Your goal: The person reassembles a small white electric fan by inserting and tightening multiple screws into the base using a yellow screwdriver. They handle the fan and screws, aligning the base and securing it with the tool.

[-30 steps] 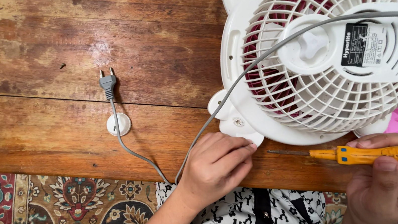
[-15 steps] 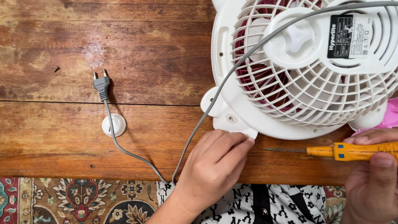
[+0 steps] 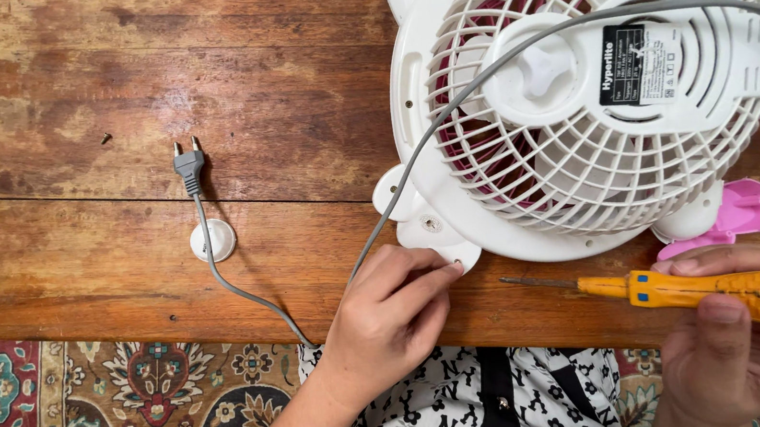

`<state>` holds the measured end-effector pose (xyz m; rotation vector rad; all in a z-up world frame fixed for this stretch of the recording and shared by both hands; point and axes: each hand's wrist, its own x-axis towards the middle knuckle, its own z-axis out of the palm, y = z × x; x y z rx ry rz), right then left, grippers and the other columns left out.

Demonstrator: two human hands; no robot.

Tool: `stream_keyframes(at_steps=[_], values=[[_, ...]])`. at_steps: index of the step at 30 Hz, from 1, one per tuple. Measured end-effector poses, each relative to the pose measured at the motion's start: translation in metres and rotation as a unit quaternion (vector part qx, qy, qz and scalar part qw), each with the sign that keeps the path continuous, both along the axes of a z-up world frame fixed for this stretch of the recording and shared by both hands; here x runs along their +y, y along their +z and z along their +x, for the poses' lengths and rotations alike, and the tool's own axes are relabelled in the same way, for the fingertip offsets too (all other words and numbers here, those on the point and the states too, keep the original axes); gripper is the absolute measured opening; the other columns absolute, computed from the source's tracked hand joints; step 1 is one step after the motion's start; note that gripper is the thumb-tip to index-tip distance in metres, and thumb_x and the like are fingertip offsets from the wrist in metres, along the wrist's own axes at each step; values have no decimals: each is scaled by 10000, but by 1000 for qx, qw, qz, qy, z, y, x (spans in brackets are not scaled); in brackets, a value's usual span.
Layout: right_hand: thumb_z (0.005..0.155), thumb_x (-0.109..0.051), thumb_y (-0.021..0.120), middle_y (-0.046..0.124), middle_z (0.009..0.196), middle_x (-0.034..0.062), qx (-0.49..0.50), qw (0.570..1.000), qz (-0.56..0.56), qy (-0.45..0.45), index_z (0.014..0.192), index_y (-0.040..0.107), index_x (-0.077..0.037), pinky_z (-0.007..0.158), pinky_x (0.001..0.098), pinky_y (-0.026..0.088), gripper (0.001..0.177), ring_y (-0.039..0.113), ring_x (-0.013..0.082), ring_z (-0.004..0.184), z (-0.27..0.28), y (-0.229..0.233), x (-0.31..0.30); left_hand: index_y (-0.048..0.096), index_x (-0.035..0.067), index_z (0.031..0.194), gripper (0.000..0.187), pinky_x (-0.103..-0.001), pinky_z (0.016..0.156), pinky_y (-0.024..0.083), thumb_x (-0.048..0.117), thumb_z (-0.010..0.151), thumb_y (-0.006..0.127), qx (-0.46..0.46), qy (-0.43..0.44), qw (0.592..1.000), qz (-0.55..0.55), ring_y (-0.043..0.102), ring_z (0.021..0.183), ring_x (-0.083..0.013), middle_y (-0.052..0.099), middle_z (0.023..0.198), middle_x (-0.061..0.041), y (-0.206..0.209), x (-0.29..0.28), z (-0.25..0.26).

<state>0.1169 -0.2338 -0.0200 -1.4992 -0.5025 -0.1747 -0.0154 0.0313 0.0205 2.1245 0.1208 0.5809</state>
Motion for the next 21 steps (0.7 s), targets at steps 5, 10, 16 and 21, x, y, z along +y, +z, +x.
stream_keyframes(at_steps=[5,10,16,21], values=[[1135,-35,703,655,1041,246,-71,995,-68,30,1502,277,-88,812,351,635,564,727,291,860,2,23,18,724,12,1074,211,-301,767,569,-49,873,736,-3,89,994,-57,685,905,-212,669,1034,-94,-8,-12,-1],[1098,-24,710,676,1062,252,-155,974,-153,70,1455,274,-92,823,346,649,568,764,295,898,2,42,38,736,9,1065,204,-280,737,577,2,866,777,7,94,992,-85,689,891,-193,656,1016,-93,-13,-14,-3],[1093,-16,715,669,1104,245,-165,968,-160,103,1411,277,-102,857,346,645,548,786,291,938,-1,51,51,740,12,1058,212,-289,757,580,28,854,798,-2,95,993,-76,687,901,-198,658,1030,-96,-17,-13,-4],[1041,1,706,517,1135,294,-172,965,-169,102,1359,277,-86,839,372,642,541,770,315,915,-1,53,54,746,16,1049,204,-287,747,579,29,851,798,3,93,992,-80,686,892,-196,658,1026,-93,-17,-13,-4]])
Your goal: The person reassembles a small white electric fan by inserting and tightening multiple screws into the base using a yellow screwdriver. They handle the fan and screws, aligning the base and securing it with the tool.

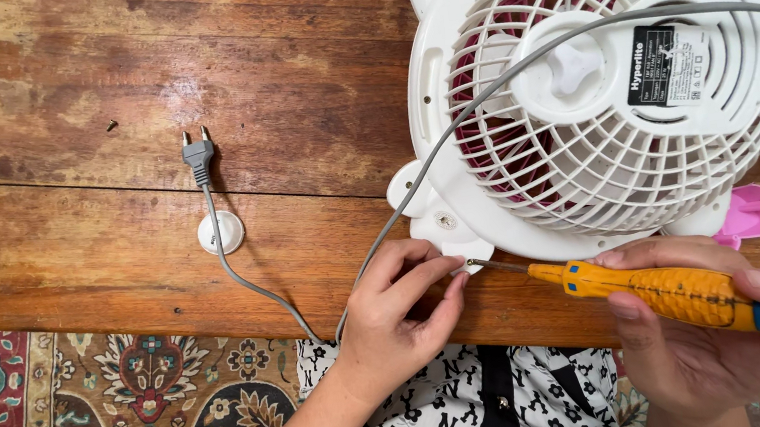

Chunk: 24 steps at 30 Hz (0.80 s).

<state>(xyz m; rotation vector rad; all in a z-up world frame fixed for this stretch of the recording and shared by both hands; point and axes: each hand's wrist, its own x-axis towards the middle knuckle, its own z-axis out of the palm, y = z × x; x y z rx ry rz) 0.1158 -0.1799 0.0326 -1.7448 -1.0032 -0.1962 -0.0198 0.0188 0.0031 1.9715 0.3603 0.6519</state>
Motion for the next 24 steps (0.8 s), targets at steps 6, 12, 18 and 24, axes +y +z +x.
stream_keyframes(at_steps=[6,12,18,24], values=[[1022,-6,737,673,1073,242,12,999,-9,36,1360,321,-112,859,372,677,546,783,307,951,1,13,7,749,27,1040,179,-282,739,582,34,866,787,3,-7,1000,1,686,898,-191,655,1037,-91,0,1,-1],[862,-39,779,692,1003,242,-3,993,-30,114,1295,397,-99,802,397,646,580,771,329,941,9,37,18,758,40,1036,177,-283,740,572,36,862,792,5,-9,1000,-5,669,857,-179,651,1027,-81,0,1,0],[854,-41,790,714,1047,211,37,988,-55,140,1289,431,-152,823,386,638,575,771,308,969,6,40,20,763,46,1026,180,-280,741,569,30,848,787,18,-13,1000,-12,665,851,-177,643,1002,-74,4,1,2],[870,-27,788,711,1058,218,56,989,-51,128,1295,425,-143,833,385,628,571,765,308,977,4,30,20,762,42,1046,186,-271,743,592,14,862,755,25,-21,997,-64,691,877,-173,640,1019,-73,6,3,2]])
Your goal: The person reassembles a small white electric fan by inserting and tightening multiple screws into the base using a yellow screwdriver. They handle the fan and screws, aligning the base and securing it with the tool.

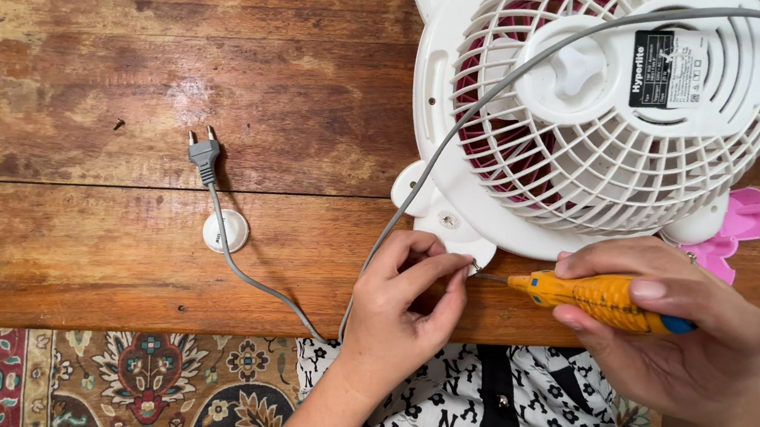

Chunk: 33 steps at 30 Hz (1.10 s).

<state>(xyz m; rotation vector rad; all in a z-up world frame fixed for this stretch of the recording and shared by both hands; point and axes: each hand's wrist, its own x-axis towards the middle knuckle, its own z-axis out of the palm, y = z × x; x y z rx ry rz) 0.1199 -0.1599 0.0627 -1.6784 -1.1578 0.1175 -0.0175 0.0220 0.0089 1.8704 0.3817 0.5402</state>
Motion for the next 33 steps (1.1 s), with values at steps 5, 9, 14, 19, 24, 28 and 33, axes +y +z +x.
stream_keyframes(at_steps=[5,9,14,19,24,28,33], values=[[871,-31,775,690,1046,254,-21,1000,9,-15,1275,372,-103,816,382,640,575,759,321,993,2,5,-2,749,40,1070,222,-294,743,575,7,852,762,-18,-16,999,45,667,863,-184,637,1026,-77,2,2,0],[850,-28,770,689,1017,278,-41,998,27,-29,1272,359,-84,829,407,645,591,768,324,946,3,4,0,728,31,1126,315,-371,828,529,-14,818,779,-53,-66,983,166,631,923,-243,638,1063,-87,5,5,2],[856,-4,748,670,1020,303,-51,998,25,-33,1282,327,-79,832,416,656,604,765,343,952,7,2,-5,708,6,1160,370,-390,880,522,-24,796,766,-43,-86,973,208,643,983,-255,647,1113,-90,7,6,4],[912,9,741,685,1038,288,-20,998,16,-52,1340,323,-78,891,402,657,604,771,321,964,3,4,-15,711,23,1160,324,-367,883,532,-11,841,755,-52,-80,979,178,632,968,-247,656,1094,-81,7,6,0],[911,28,747,688,1015,286,-12,997,15,-73,1357,334,-78,904,421,666,617,772,322,923,6,3,-19,700,9,1166,311,-371,912,541,6,855,701,-47,-84,977,191,643,1022,-275,658,1107,-98,7,5,-1],[861,57,718,676,951,328,-36,996,-32,-80,1371,287,-92,921,476,650,684,756,370,860,15,2,-32,691,10,1182,295,-372,924,543,11,887,693,-43,-78,981,175,638,1021,-274,653,1115,-100,10,6,0],[1027,62,667,653,1019,326,-24,993,62,-96,1490,206,-128,946,468,630,680,770,340,914,9,-26,-38,677,2,1225,362,-380,941,538,2,864,666,-23,-101,975,198,639,1050,-291,640,1106,-111,15,11,-1]])
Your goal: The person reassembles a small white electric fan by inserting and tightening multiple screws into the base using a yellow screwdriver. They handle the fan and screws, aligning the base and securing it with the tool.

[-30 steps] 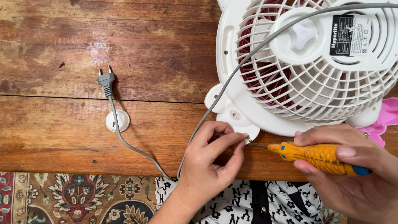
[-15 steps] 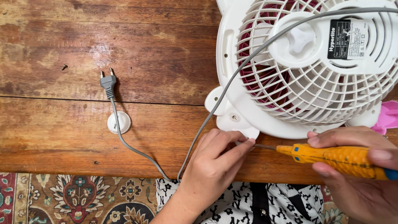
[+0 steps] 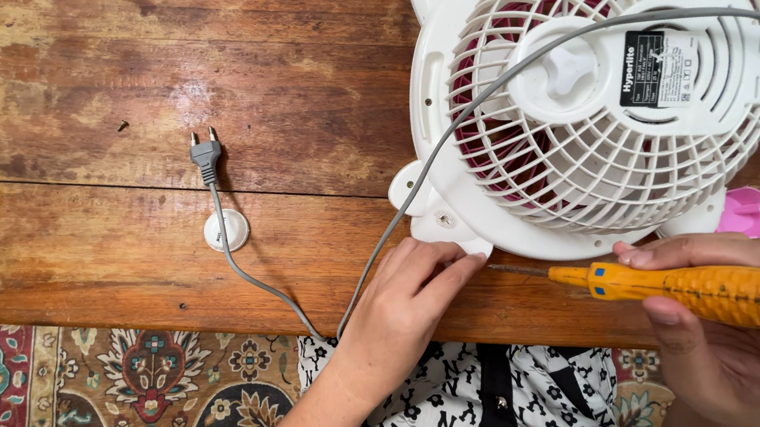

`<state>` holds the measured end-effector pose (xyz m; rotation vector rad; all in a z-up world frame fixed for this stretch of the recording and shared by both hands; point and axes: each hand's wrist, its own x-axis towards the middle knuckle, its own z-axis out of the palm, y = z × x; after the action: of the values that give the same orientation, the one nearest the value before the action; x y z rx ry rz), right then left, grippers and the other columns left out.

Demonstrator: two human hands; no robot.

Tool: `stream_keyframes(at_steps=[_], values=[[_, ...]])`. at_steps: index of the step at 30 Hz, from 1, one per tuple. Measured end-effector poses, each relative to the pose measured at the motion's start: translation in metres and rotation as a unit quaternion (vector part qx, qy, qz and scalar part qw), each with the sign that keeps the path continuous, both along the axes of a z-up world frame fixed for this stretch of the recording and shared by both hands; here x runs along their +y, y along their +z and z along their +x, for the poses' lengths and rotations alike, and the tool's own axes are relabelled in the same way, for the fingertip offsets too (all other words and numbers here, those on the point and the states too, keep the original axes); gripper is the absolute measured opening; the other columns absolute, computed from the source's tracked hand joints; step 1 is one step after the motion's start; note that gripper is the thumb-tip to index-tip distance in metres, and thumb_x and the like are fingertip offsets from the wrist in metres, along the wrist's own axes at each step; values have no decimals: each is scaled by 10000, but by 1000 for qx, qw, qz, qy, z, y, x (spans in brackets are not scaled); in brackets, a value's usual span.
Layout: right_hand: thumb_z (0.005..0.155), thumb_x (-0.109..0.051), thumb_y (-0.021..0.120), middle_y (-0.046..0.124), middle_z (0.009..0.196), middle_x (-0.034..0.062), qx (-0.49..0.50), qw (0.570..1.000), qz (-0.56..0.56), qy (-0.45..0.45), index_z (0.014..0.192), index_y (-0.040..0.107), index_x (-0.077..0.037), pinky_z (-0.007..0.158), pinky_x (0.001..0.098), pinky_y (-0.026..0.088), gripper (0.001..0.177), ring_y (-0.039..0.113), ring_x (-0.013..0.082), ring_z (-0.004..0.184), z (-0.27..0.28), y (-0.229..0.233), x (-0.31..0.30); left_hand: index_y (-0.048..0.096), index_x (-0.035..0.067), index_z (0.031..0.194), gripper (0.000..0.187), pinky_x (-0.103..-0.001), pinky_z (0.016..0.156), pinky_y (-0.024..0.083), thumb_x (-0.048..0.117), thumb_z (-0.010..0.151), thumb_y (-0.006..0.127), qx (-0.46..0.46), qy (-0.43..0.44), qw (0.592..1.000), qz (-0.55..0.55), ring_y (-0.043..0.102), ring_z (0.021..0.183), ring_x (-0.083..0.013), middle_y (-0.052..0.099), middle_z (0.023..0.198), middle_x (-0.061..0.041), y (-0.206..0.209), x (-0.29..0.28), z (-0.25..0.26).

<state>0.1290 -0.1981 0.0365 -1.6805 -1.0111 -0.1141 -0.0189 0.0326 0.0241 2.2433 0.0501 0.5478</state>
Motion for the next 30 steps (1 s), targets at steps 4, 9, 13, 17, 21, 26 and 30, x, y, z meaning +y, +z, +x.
stream_keyframes(at_steps=[4,9,13,17,21,26,30], values=[[1090,52,678,652,1067,319,17,1000,7,-3,1480,212,-147,969,462,600,640,741,328,931,-4,-8,-7,666,6,1231,363,-377,922,547,-13,869,689,-3,3,1000,1,640,1037,-287,646,1103,-116,0,0,2],[1155,49,682,632,1084,280,49,998,23,-32,1465,231,-152,999,446,590,583,720,324,951,-17,-6,-6,646,22,1195,283,-372,903,556,-22,928,731,-13,46,995,-89,677,1024,-289,689,1101,-122,-4,-3,6],[1136,42,677,597,1136,253,46,998,22,-41,1449,246,-116,984,434,596,555,724,313,958,-23,-1,2,613,19,1249,354,-324,749,570,-7,923,749,55,70,985,-150,699,838,-215,719,996,-95,-6,-6,6],[1087,-3,710,515,1152,260,5,1000,14,-27,1382,265,-91,936,433,643,542,766,335,966,-20,4,13,564,22,1319,422,-329,809,577,-25,936,736,18,64,992,-108,713,910,-222,702,1010,-101,-5,-9,5],[1067,-33,704,603,1158,255,-11,1000,-12,-9,1322,261,-99,941,413,659,516,776,333,990,-19,13,19,562,16,1331,441,-347,855,567,-29,932,744,-7,68,996,-59,695,930,-239,683,989,-102,-2,-10,6],[1058,-44,714,649,1147,236,2,1000,-20,-12,1301,259,-113,966,402,648,520,780,315,1004,-20,18,22,575,18,1330,414,-376,842,540,-12,949,734,12,52,999,-1,653,909,-256,672,987,-106,4,-10,7],[1057,-51,725,633,1165,241,-11,999,-47,-7,1300,224,-138,975,388,647,564,772,309,1029,-20,20,21,541,16,1376,420,-383,874,511,-4,971,651,10,22,999,48,640,983,-263,662,1020,-94,13,-6,5]])
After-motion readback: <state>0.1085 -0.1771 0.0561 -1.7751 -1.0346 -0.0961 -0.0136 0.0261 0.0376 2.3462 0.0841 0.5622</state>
